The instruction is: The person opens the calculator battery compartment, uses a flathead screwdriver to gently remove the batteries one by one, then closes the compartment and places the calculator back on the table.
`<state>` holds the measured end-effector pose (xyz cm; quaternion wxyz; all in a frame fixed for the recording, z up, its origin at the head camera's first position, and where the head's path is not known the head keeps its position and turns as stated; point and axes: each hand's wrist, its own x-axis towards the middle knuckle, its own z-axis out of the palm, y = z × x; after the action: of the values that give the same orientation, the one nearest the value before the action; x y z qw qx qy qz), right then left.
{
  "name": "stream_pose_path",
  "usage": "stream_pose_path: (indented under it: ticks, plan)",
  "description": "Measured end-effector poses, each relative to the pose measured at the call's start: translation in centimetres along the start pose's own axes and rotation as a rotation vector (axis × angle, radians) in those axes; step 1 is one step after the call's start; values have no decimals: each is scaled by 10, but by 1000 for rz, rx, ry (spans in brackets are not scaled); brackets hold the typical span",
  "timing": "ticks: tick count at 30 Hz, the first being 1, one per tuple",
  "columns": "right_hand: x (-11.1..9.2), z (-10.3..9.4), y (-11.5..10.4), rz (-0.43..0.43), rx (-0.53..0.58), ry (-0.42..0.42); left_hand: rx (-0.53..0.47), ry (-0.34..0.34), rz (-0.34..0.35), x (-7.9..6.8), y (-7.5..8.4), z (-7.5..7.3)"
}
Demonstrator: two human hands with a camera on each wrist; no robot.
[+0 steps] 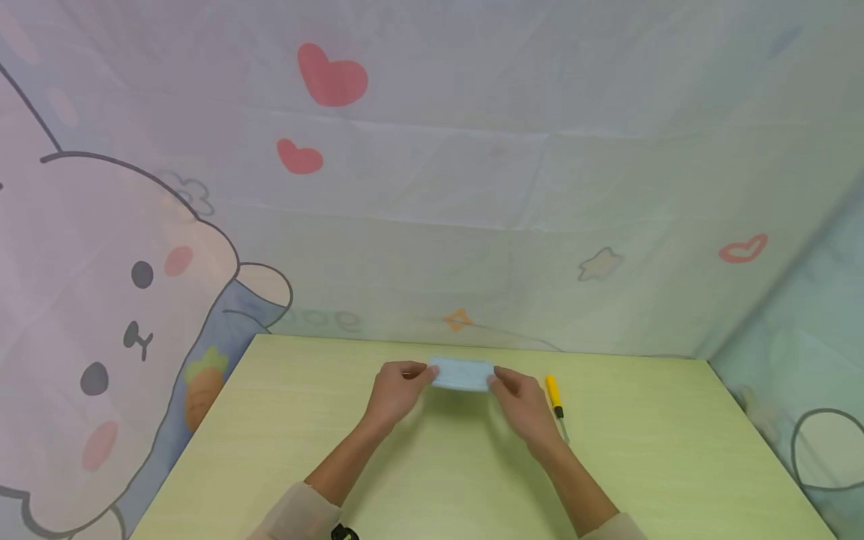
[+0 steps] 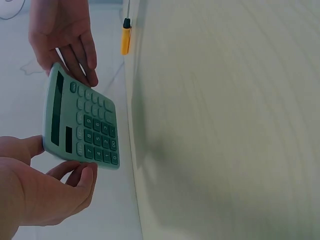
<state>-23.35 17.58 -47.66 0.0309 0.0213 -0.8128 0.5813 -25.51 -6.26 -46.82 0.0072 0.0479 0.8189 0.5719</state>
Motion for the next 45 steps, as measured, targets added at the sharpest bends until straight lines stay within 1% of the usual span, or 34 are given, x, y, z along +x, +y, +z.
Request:
stream_pose_path:
  ticks: [4, 10, 15, 20, 23, 30, 32, 38, 41, 45]
  plan:
    - [-1, 0, 1, -14, 17, -7, 24, 2, 11, -1, -3, 3]
    - [-3, 1, 1, -37, 17, -4, 46, -12, 1, -3, -5, 5]
    - [-3, 3, 3, -35, 17, 19, 50, -20, -12, -3, -5, 6]
    - [-3, 6, 5, -33, -7, 45, 38, -27, -10, -3, -5, 6]
    - [-3, 7, 5, -29, -17, 59, 38, -30, -17, -3, -5, 5]
    - [-3, 9, 4, -12, -61, 111, 80, -50, -33, -3, -5, 6]
    - [-3, 9, 4, -1, -72, 121, 76, -52, -27, -4, -5, 6]
    - [-3, 7, 6, 29, -98, 133, 75, -51, -30, -2, -6, 7]
    - [-3, 7, 7, 29, -100, 135, 75, -51, -22, -2, -7, 8]
    - [-3, 6, 8, 42, -89, 134, 65, -55, -29, -4, -8, 8]
